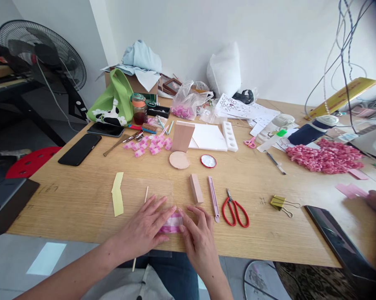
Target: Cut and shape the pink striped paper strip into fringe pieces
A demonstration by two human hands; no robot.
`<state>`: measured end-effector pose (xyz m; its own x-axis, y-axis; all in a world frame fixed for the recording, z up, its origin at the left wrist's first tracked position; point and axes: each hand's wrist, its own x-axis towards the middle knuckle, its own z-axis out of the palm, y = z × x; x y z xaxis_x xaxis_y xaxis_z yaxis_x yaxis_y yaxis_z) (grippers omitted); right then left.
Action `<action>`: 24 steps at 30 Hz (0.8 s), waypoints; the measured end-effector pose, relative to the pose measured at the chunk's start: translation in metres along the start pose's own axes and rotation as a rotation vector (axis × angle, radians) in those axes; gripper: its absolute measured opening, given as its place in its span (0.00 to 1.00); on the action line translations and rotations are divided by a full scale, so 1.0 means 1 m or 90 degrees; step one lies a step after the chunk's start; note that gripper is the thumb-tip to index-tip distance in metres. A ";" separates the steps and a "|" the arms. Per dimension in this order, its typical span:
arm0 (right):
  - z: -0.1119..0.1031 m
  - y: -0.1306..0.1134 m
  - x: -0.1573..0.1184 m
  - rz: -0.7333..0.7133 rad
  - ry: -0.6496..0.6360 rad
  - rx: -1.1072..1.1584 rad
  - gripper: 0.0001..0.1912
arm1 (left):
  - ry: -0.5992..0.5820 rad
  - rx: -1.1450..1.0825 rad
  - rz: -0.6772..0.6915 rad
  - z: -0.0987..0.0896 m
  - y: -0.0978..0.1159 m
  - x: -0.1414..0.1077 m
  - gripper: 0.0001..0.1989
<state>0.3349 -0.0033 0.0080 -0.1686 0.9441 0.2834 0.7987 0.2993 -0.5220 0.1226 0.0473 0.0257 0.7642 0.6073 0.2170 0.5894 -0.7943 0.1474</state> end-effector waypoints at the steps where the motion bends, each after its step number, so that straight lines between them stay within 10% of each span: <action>1: 0.000 0.000 0.000 -0.001 0.002 0.005 0.19 | 0.001 0.000 0.001 0.000 0.000 0.000 0.33; 24: -0.005 -0.007 -0.014 -0.083 0.130 0.082 0.22 | -0.006 -0.003 0.011 -0.004 -0.001 0.000 0.32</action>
<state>0.3347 -0.0197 0.0119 -0.1345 0.8533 0.5038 0.6961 0.4433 -0.5648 0.1204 0.0481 0.0292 0.7771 0.5931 0.2105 0.5745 -0.8051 0.1477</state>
